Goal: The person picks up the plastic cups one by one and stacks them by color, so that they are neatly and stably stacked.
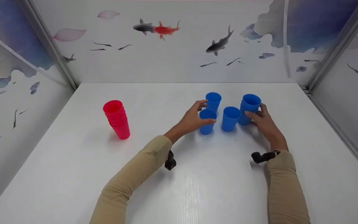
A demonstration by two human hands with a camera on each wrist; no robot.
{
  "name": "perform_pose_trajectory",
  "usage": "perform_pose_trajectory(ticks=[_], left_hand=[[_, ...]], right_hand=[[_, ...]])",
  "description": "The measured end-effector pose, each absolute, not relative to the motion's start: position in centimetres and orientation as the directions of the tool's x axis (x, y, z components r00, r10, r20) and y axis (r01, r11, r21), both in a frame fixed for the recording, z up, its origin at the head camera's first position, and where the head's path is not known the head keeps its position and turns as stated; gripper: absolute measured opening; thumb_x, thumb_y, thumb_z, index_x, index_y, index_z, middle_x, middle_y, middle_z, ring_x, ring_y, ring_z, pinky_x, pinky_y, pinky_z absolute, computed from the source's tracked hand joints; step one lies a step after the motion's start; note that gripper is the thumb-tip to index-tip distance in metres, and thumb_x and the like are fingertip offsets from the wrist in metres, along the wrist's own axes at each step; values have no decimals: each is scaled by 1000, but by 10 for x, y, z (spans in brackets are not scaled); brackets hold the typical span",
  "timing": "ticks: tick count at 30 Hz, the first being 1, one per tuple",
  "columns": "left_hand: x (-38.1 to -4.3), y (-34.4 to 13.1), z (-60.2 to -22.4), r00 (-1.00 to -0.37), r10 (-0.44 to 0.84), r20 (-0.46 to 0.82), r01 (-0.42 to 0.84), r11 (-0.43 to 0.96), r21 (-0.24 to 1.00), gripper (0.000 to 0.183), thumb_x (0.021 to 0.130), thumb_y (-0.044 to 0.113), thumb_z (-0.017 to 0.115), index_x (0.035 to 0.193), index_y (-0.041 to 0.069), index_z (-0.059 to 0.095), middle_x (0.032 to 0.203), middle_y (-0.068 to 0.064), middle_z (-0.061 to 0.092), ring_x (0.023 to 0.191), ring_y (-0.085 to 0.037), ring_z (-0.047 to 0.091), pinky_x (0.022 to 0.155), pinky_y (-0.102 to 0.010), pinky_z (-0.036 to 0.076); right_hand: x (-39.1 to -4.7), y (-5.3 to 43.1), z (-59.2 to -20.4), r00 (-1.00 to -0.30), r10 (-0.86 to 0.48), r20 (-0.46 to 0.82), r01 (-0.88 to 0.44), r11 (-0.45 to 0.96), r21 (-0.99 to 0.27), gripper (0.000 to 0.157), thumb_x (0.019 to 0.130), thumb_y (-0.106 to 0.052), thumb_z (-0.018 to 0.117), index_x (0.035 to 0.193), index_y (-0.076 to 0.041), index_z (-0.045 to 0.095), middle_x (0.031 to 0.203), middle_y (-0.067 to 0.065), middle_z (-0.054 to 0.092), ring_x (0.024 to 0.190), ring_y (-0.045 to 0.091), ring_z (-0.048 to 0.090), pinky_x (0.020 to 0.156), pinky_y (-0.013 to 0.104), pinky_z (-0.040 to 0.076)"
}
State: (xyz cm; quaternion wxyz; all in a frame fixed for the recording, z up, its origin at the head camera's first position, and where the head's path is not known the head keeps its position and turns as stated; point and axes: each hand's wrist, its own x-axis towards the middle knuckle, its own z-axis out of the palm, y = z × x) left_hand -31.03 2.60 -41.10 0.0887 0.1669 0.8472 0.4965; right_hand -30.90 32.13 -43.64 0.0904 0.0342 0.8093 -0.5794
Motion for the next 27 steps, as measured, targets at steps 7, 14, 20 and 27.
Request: perform_pose_trajectory(ticks=[7,14,20,27], left_hand=[[-310,22,-427,-943,328,-61,94,437,894,86,86,37,79,155,20,30,159,-9,39,147,-27,39,118,-46,40],[-307,24,-443,-951,293,-98,22,380,925,85,86,37,79,154,17,31,157,-10,41,145,-29,42,118,-46,40],[-308,31,-448,-956,269,-116,-17,343,939,80,88,33,78,152,16,33,154,-11,44,142,-30,44,117,-47,41],[-310,34,-445,-964,233,-127,-42,340,939,82,87,35,78,151,15,33,154,-11,44,142,-30,45,117,-46,41]], right_hand=[[-324,329,-452,-987,-44,-155,132,324,-937,98,96,-53,59,160,-28,-11,170,17,1,157,38,9,125,56,22],[-323,330,-457,-986,-35,-165,143,343,-928,102,93,-59,60,160,-29,-11,170,16,1,157,37,10,125,55,22],[-323,329,-456,-986,-33,-164,144,339,-930,103,92,-60,60,160,-29,-11,170,15,0,157,37,9,125,55,22],[-324,330,-455,-982,-33,-186,163,345,-924,102,94,-57,59,160,-29,-13,170,16,-1,157,37,7,125,55,21]])
